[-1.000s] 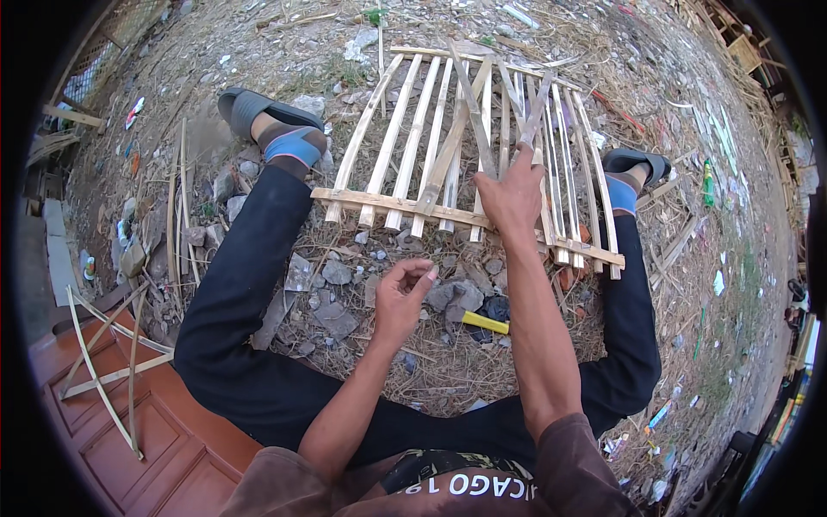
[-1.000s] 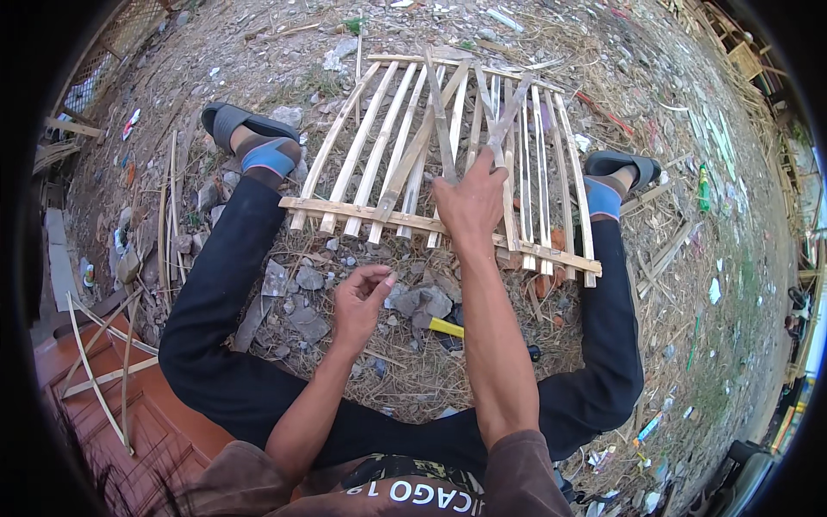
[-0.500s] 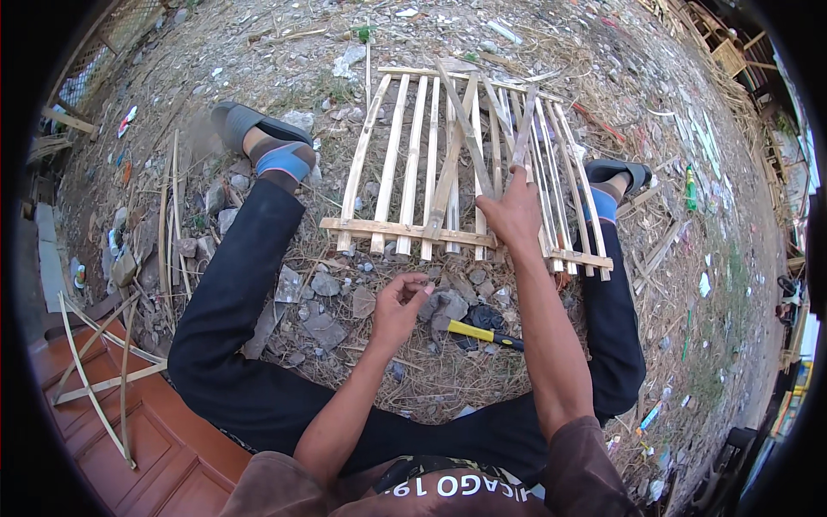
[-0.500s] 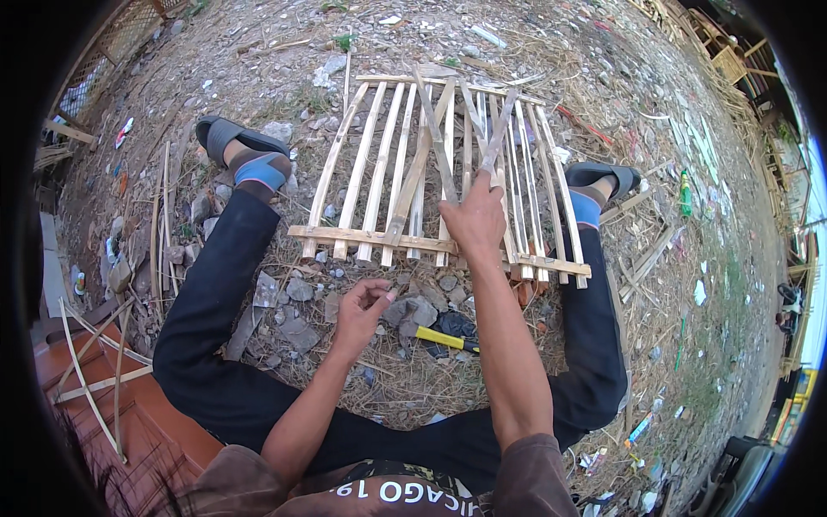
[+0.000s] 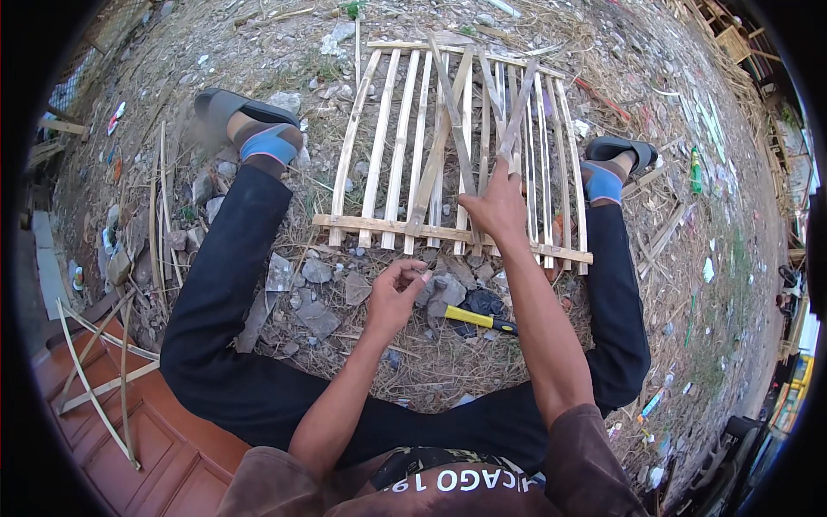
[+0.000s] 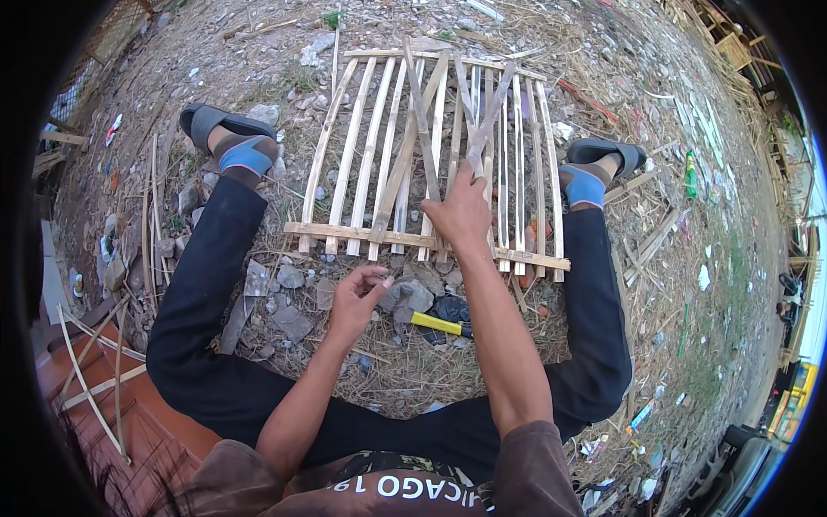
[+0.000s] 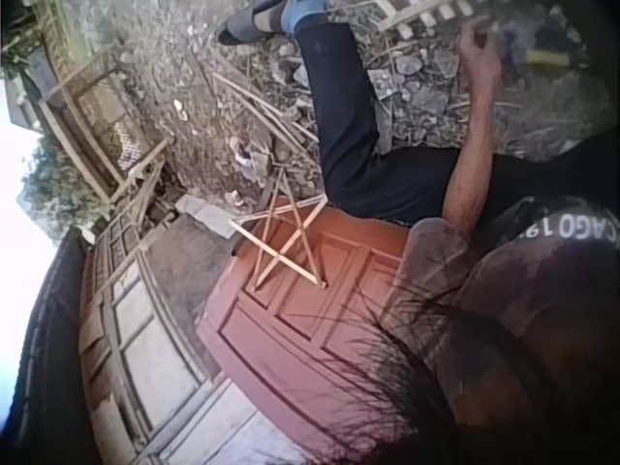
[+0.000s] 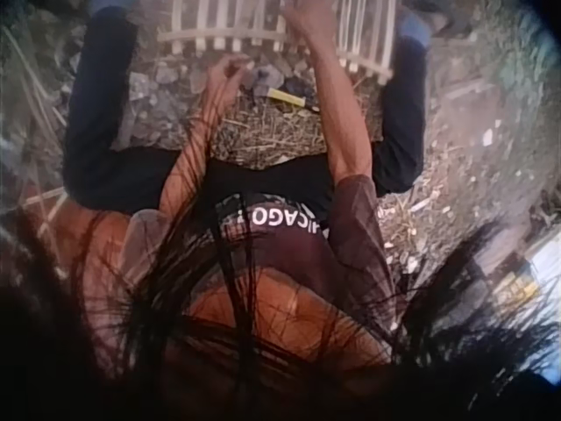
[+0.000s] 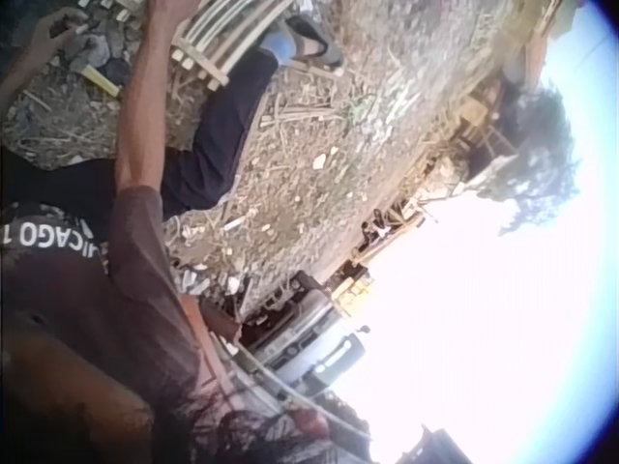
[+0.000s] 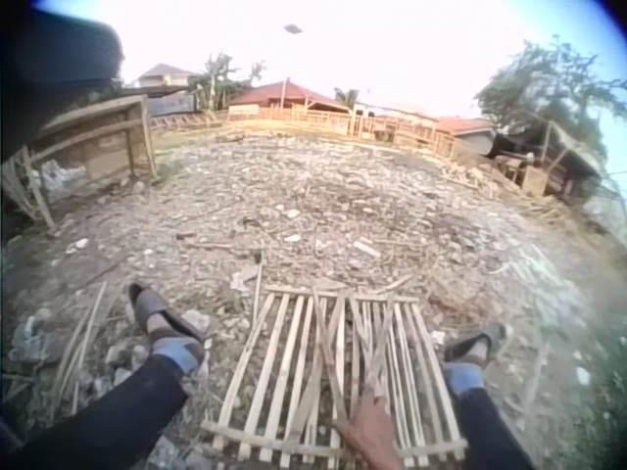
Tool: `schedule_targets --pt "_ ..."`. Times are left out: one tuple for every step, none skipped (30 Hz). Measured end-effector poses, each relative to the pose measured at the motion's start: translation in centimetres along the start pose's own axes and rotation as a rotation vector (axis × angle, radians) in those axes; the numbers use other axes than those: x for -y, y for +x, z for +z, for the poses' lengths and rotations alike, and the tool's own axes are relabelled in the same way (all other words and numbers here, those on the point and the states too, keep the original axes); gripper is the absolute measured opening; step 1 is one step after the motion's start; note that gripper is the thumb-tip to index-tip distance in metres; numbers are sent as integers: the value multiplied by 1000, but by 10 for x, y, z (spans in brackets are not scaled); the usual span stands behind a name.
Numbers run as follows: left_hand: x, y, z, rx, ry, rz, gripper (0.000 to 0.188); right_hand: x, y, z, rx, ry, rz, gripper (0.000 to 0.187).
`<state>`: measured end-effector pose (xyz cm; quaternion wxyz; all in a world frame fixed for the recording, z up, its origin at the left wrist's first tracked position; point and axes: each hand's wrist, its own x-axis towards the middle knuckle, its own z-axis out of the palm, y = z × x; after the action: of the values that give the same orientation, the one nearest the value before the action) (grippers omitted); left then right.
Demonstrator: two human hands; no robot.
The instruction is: The person assembles a bamboo lattice by hand and using a hammer to drive small nails through wooden slats. They position bamboo strips across a wooden frame, align them, and hammer nails into the intersections.
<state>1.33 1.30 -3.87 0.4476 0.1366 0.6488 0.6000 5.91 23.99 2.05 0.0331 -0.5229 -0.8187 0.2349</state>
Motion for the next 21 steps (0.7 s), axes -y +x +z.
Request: schedule_targets --pt "1 1 0 7 -5 -10 23 -1 0 1 6 -9 -4 101" --pt "1 1 1 14 -2 -13 25 -2 -1 4 12 -18 -8 101" --pt "2 1 0 20 4 -16 26 2 -1 5 18 -22 -16 101" --pt "2 1 0 26 18 -12 27 3 -3 3 10 -6 -9 99" --pt "4 1 0 24 19 -11 27 5 -3 2 -15 7 -16 99" --pt "6 2 0 22 19 -9 28 6 -5 -1 -40 15 -21 98" --pt "8 3 1 12 6 -9 28 7 -6 -2 -64 23 -26 97" --pt "10 2 1 7 -2 -12 28 3 -6 6 -117 35 -55 95" --pt "10 3 2 4 -10 -12 28 1 -5 8 -133 34 -69 94" --pt "10 3 3 6 -13 -14 27 0 -6 11 -150 33 -83 93" --pt "10 3 3 9 -15 -14 27 -2 -6 13 -166 32 -97 92" --pt "10 3 3 9 -15 -14 27 -2 -8 14 -181 37 -97 91" --pt "9 3 3 11 -13 -11 27 -2 -10 15 -195 42 -97 90" --pt "9 2 2 9 -15 -8 27 -2 -10 16 -209 46 -97 89" --pt "10 2 2 10 -17 -6 27 -3 -10 17 -237 54 -113 88" --pt "11 2 2 8 -22 -4 27 -3 -10 18 -266 61 -128 88" --pt "12 2 1 3 -22 -6 26 -4 -10 19 -294 68 -144 87" --pt "10 2 2 -1 -24 -7 26 -1 -10 17 -318 73 -149 84" --pt "9 2 2 -9 -20 -13 26 2 -11 13 -310 83 -139 84" --pt "7 2 2 -11 -12 -15 26 4 -11 8 -302 93 -129 83" --pt "5 1 3 -13 -4 -16 26 5 -11 6 -296 103 -119 83"
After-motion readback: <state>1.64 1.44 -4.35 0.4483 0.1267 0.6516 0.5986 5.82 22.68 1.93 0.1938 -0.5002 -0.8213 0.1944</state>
